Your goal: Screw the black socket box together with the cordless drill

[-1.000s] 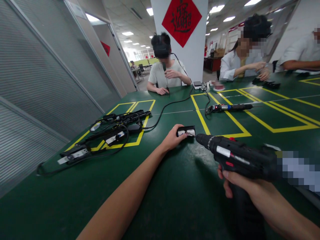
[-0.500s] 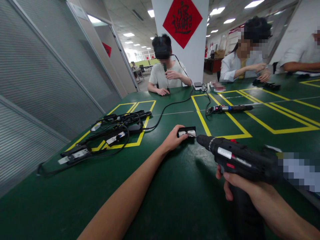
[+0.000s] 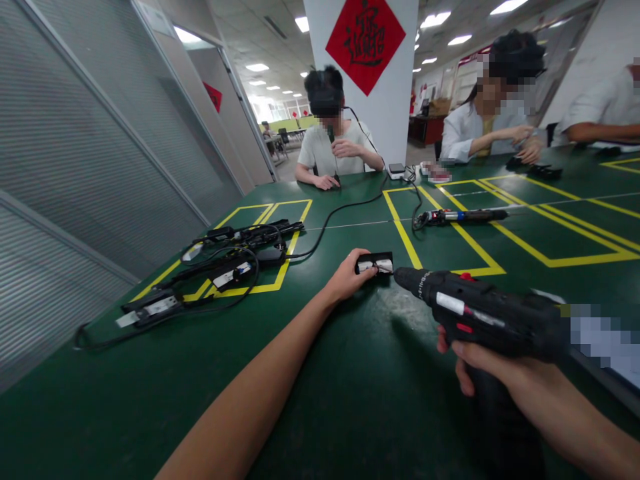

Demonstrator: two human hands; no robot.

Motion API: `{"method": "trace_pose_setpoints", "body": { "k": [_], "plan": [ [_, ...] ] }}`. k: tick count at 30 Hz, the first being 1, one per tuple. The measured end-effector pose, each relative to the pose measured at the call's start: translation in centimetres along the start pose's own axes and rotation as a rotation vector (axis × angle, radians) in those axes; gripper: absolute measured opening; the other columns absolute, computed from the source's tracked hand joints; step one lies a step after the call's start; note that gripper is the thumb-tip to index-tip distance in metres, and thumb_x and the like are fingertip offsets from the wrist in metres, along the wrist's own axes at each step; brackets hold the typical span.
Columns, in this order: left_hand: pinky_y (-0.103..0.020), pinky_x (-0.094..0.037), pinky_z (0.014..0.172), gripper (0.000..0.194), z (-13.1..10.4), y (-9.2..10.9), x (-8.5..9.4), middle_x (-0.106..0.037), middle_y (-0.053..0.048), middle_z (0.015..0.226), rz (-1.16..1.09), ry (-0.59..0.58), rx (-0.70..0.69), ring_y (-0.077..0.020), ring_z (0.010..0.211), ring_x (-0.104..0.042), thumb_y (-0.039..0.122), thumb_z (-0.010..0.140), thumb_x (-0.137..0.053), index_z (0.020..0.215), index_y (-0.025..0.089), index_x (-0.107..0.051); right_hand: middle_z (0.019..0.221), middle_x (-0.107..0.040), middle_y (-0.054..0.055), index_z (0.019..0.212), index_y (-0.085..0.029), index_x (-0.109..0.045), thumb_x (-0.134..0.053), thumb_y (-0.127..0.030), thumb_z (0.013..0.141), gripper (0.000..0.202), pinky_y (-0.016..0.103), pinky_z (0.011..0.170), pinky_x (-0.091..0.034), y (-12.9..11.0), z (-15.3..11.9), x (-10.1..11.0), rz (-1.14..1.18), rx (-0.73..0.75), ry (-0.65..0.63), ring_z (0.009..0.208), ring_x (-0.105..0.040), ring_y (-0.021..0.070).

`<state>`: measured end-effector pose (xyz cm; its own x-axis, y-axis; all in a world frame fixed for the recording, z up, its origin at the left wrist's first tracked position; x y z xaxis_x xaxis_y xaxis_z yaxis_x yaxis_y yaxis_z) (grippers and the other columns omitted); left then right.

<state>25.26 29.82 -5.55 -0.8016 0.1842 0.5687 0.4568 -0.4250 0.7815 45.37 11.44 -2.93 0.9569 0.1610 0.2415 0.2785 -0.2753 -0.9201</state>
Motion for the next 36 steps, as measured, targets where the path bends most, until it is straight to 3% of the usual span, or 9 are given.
{"method": "trace_pose_setpoints", "body": {
  "k": [6, 11, 14, 20, 25, 30, 36],
  "plan": [
    [-0.029, -0.046, 0.075, 0.042, -0.1, 0.0, 0.0, -0.057, -0.004, 0.1, -0.017, -0.01, 0.025, -0.0171, 0.084, -0.055, 0.04, 0.081, -0.055, 0.117, 0.019, -0.048, 0.061, -0.064, -0.002, 0.071, -0.023, -0.061, -0.05, -0.04, 0.088, 0.026, 0.033, 0.068, -0.041, -0.6, 0.0, 0.0, -0.026, 0.043, -0.029, 0.063, -0.058, 0.0186],
    [-0.029, -0.046, 0.074, 0.043, 0.0, -0.2, -0.1, -0.057, -0.003, 0.098, -0.017, -0.012, 0.035, -0.0173, 0.083, -0.055, 0.041, 0.08, -0.056, 0.116, 0.02, -0.048, 0.058, -0.063, -0.002, 0.058, -0.023, -0.06, -0.05, -0.047, 0.084, 0.037, 0.033, 0.066, -0.037, -0.6, -0.2, 0.1, -0.073, 0.013, 0.031, 0.062, -0.057, 0.0195],
    [-0.029, -0.046, 0.075, 0.042, 0.0, -0.3, -0.2, -0.058, -0.003, 0.096, -0.029, -0.016, 0.049, -0.017, 0.083, -0.055, 0.04, 0.081, -0.055, 0.116, 0.021, -0.048, 0.058, -0.064, -0.001, 0.067, -0.025, -0.067, -0.051, -0.049, 0.083, 0.033, 0.035, 0.069, -0.037, -0.3, -0.2, 0.2, -0.089, -0.009, 0.047, 0.065, -0.058, 0.0218],
    [-0.029, -0.045, 0.076, 0.04, 0.0, -0.1, -0.2, -0.058, -0.003, 0.098, -0.022, -0.007, 0.061, -0.0174, 0.084, -0.054, 0.039, 0.08, -0.055, 0.115, 0.021, -0.049, 0.085, -0.071, 0.0, 0.058, -0.026, -0.065, -0.051, -0.054, 0.082, 0.04, 0.037, 0.086, -0.035, 0.3, 0.1, 0.3, -0.098, -0.009, 0.021, 0.092, -0.06, 0.0268],
    [-0.029, -0.045, 0.076, 0.039, 0.0, -0.2, -0.2, -0.057, -0.003, 0.1, -0.031, -0.006, 0.041, -0.0176, 0.085, -0.054, 0.039, 0.081, -0.055, 0.116, 0.022, -0.048, 0.07, -0.066, 0.001, 0.085, -0.029, -0.072, -0.049, -0.056, 0.083, 0.037, 0.04, 0.086, -0.034, 1.1, 0.0, 0.2, -0.111, -0.035, -0.011, 0.085, -0.059, 0.0276],
    [-0.03, -0.045, 0.077, 0.04, -0.1, -0.1, 0.0, -0.057, -0.003, 0.101, -0.026, -0.007, 0.014, -0.018, 0.088, -0.054, 0.039, 0.081, -0.055, 0.116, 0.021, -0.048, 0.084, -0.068, 0.003, 0.066, -0.025, -0.07, -0.05, -0.058, 0.081, 0.041, 0.04, 0.085, -0.034, 1.0, -0.1, 0.6, -0.101, -0.022, 0.038, 0.08, -0.058, 0.0258],
    [-0.03, -0.046, 0.077, 0.039, -0.1, 0.1, 0.0, -0.058, -0.004, 0.101, -0.006, -0.003, 0.003, -0.0179, 0.087, -0.055, 0.038, 0.081, -0.055, 0.116, 0.02, -0.048, 0.065, -0.065, 0.001, 0.08, -0.025, -0.072, -0.049, -0.052, 0.085, 0.035, 0.036, 0.071, -0.038, 0.4, 0.0, 0.1, -0.066, -0.018, -0.018, 0.068, -0.058, 0.0236]
  ]
}}
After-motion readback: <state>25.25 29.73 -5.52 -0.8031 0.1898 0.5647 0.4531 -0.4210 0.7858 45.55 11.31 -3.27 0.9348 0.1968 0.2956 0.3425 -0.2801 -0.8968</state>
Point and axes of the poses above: each hand's wrist, its own z-axis towards the middle knuckle, its own x-axis out of the back of the hand, y = z × x, the point moved 8 cm from there along z, towards the middle knuckle
